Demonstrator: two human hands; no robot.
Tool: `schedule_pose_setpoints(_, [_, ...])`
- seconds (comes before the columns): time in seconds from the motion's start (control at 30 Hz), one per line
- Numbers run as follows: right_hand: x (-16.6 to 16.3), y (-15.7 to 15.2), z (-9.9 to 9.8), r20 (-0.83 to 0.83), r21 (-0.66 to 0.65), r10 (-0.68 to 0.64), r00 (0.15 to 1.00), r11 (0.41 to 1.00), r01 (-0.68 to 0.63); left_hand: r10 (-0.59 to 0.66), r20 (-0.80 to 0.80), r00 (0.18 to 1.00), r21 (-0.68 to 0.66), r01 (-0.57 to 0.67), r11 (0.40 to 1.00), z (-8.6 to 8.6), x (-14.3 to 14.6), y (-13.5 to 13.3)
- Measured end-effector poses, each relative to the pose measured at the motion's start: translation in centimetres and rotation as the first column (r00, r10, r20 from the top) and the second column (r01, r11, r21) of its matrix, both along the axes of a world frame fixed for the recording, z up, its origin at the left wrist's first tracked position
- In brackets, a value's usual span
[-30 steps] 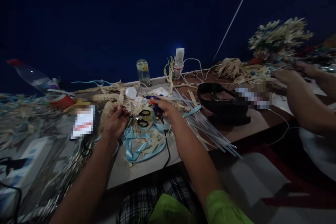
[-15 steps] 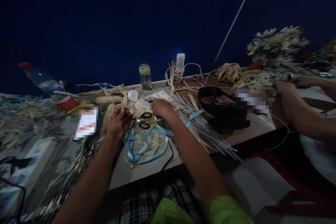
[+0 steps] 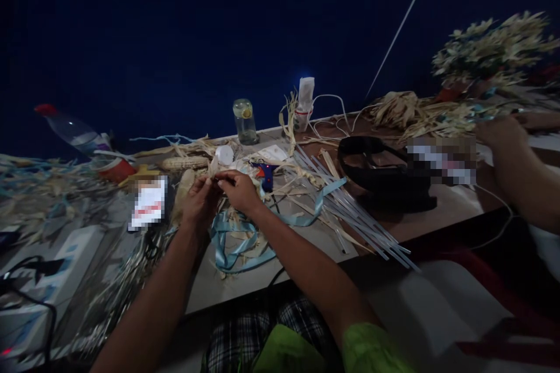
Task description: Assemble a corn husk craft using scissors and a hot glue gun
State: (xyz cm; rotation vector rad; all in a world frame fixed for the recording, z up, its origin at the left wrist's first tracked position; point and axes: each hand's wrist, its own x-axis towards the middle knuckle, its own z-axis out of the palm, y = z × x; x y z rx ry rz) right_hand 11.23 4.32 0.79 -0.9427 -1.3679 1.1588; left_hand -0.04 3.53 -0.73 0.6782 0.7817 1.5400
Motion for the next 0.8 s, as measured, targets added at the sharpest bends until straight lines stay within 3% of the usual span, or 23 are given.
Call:
schedule_pose_setpoints(0.2, [-0.6, -0.5, -0.2, -0.089, -0.050, -0.033, 0.995, 0.998, 0.028, 0.139, -0.111, 0.984, 0.042, -0.135, 0.990, -0.2, 0.2, 0.1])
schedule_pose_setpoints(0.4, [-1.1, -0.9, -0.6, -0.220, -0.058, -0.032, 0.975, 0.998, 0.020, 0.289, -0.276, 0.917, 0.122, -0.265, 0.956, -0.4, 0.4, -0.1])
schedule_pose_setpoints(0.6, [-1.1, -1.5, -0.7, -0.280, -0.066, -0.039, 0.959, 0.998, 0.022, 0.440, -0.467, 0.767, 0.267, -0.352, 0.897, -0.5, 0.7, -0.5])
schedule_pose_setpoints(0.8, [-1.3, -1.9, -0.8, -0.324, -0.087, -0.046, 0.945, 0.996, 0.019, 0.528, -0.568, 0.631, 0.392, -0.357, 0.848, -0.6, 0.6, -1.1])
